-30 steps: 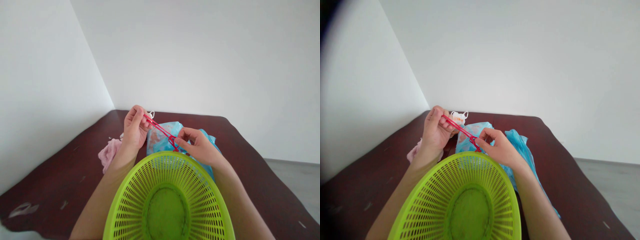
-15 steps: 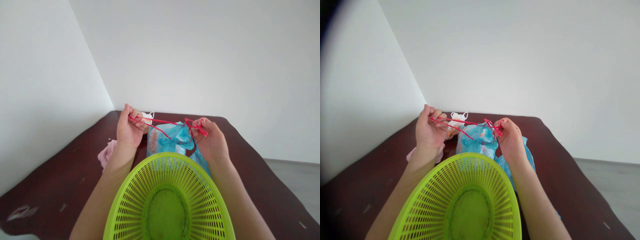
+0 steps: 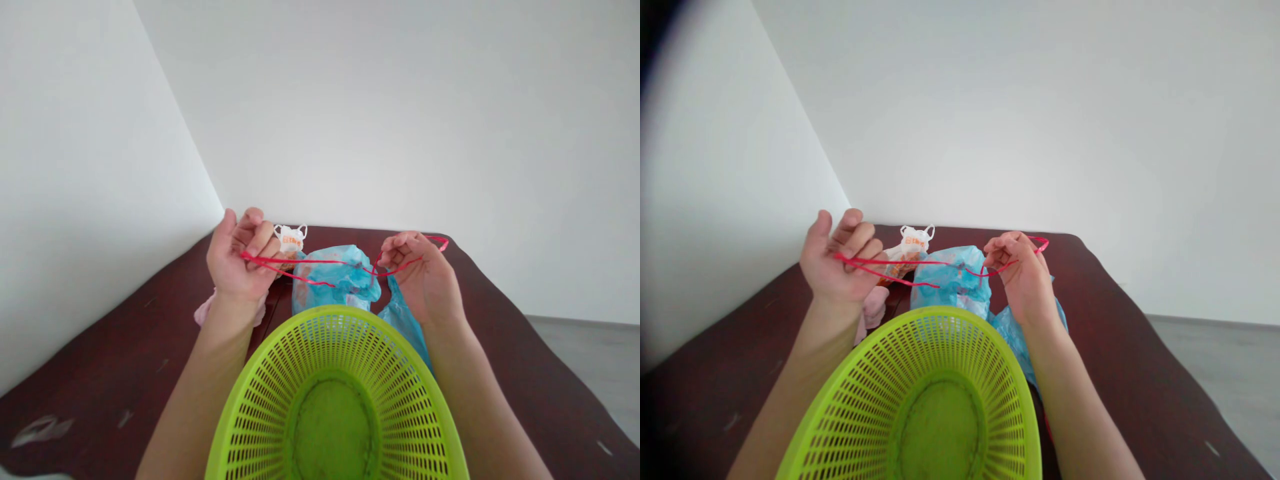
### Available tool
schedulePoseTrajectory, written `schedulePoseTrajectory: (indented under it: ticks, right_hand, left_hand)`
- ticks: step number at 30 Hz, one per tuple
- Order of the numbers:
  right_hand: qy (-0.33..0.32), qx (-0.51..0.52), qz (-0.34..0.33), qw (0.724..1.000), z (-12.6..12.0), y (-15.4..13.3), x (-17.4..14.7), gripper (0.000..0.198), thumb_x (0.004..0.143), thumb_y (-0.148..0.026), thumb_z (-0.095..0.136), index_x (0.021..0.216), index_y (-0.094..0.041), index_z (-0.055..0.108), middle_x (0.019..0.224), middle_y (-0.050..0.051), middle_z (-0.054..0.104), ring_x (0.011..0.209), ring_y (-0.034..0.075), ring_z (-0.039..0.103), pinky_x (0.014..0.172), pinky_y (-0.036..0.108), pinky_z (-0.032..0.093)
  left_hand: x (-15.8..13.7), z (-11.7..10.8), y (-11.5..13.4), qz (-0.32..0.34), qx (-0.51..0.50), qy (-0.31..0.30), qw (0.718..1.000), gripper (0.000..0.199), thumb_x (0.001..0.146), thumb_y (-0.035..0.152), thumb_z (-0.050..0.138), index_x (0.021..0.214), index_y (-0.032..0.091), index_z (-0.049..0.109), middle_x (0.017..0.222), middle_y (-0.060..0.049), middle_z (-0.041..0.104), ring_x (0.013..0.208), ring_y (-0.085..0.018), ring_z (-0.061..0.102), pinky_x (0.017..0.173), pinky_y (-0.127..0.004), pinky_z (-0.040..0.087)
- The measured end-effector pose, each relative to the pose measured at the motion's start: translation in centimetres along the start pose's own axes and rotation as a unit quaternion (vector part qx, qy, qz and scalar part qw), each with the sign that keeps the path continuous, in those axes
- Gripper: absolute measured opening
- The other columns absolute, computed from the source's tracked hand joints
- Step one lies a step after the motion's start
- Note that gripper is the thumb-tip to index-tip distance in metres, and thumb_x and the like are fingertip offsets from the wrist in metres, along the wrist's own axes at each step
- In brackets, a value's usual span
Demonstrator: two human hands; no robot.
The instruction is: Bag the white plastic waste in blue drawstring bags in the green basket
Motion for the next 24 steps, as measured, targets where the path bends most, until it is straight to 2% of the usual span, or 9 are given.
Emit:
schedulePoseTrajectory:
  ticks: [2,4,7,10,12,14,17,21,24]
  right_hand:
    - [-0.011,-0.030,-0.017,0.999,0.4,-0.5,-0.4,0.014,0.100,-0.037,0.078,0.090,-0.027,0.077,0.097,0.004,0.078,0.082,0.019,0.069,0.078,0.033,0.061]
    - [-0.025,-0.075,-0.022,0.997,0.7,-1.0,-0.9,0.021,0.105,-0.043,0.074,0.091,-0.026,0.079,0.095,0.004,0.078,0.079,0.020,0.069,0.074,0.034,0.058]
    - [-0.047,-0.200,0.000,0.979,0.5,-1.6,-1.8,0.044,0.116,-0.057,0.062,0.091,-0.026,0.081,0.090,0.006,0.076,0.078,0.022,0.066,0.071,0.037,0.053]
    - [-0.062,-0.347,0.025,0.935,0.0,-1.7,-2.6,0.065,0.121,-0.075,0.049,0.087,-0.028,0.080,0.081,0.005,0.069,0.075,0.023,0.059,0.070,0.039,0.048]
    - [-0.065,-0.408,0.029,0.910,-0.4,-1.7,-3.1,0.072,0.119,-0.084,0.046,0.083,-0.029,0.076,0.074,0.003,0.063,0.071,0.023,0.055,0.069,0.040,0.047]
    - [-0.069,-0.427,0.026,0.901,-0.7,-1.6,-3.3,0.074,0.116,-0.089,0.047,0.080,-0.030,0.073,0.068,0.002,0.058,0.067,0.023,0.055,0.068,0.040,0.048]
    - [-0.068,-0.422,0.009,0.904,-1.2,-1.9,-3.5,0.075,0.114,-0.093,0.046,0.084,-0.030,0.074,0.064,0.001,0.058,0.064,0.023,0.055,0.065,0.040,0.048]
    - [-0.040,-0.422,-0.019,0.905,-2.3,-2.7,-3.7,0.076,0.112,-0.096,0.044,0.090,-0.030,0.076,0.065,0.003,0.059,0.064,0.025,0.059,0.066,0.042,0.049]
    - [-0.016,-0.423,-0.033,0.905,-3.0,-3.2,-3.8,0.078,0.110,-0.099,0.042,0.092,-0.031,0.077,0.066,0.004,0.062,0.065,0.026,0.061,0.066,0.043,0.048]
  left_hand:
    - [0.0,-0.1,-0.6,-0.011,0.099,-0.028,0.995,0.037,0.107,0.056,0.084,0.097,0.022,0.075,0.069,0.007,0.059,0.044,-0.005,0.029,0.039,-0.019,0.032]
    - [-0.2,0.1,-1.4,0.003,0.215,-0.056,0.975,0.035,0.102,0.057,0.090,0.108,0.023,0.082,0.092,0.000,0.075,0.055,-0.006,0.050,0.047,-0.019,0.042]
    - [-0.9,1.5,-3.0,0.011,0.348,-0.165,0.923,0.037,0.105,0.058,0.089,0.120,0.025,0.088,0.121,-0.011,0.084,0.098,-0.020,0.079,0.081,-0.028,0.064]
    - [-1.7,2.7,-5.1,0.000,0.411,-0.258,0.874,0.030,0.112,0.053,0.080,0.126,0.028,0.088,0.135,-0.012,0.086,0.127,-0.030,0.080,0.109,-0.044,0.064]
    - [-2.0,3.1,-6.6,-0.011,0.437,-0.289,0.851,0.028,0.114,0.051,0.077,0.129,0.030,0.086,0.135,-0.010,0.087,0.129,-0.031,0.080,0.113,-0.049,0.062]
    - [-2.2,3.3,-7.8,-0.020,0.456,-0.314,0.832,0.027,0.113,0.050,0.079,0.129,0.031,0.086,0.134,-0.009,0.087,0.126,-0.030,0.080,0.112,-0.048,0.062]
    - [-2.3,3.2,-8.7,-0.035,0.464,-0.331,0.821,0.029,0.107,0.050,0.086,0.127,0.029,0.086,0.126,-0.008,0.088,0.115,-0.028,0.081,0.106,-0.045,0.062]
    - [-2.2,3.1,-8.4,-0.031,0.470,-0.329,0.818,0.033,0.097,0.047,0.097,0.123,0.030,0.087,0.113,-0.006,0.088,0.101,-0.026,0.080,0.096,-0.041,0.060]
    - [-2.4,3.3,-8.1,-0.037,0.474,-0.342,0.811,0.027,0.100,0.047,0.093,0.121,0.030,0.089,0.099,-0.005,0.083,0.091,-0.024,0.076,0.085,-0.038,0.059]
Point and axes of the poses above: each hand's wrist, its own x-axis towards the middle knuckle, its own z-axis out of the palm, y = z × x, the point moved 5 cm from there along x, towards the middle knuckle
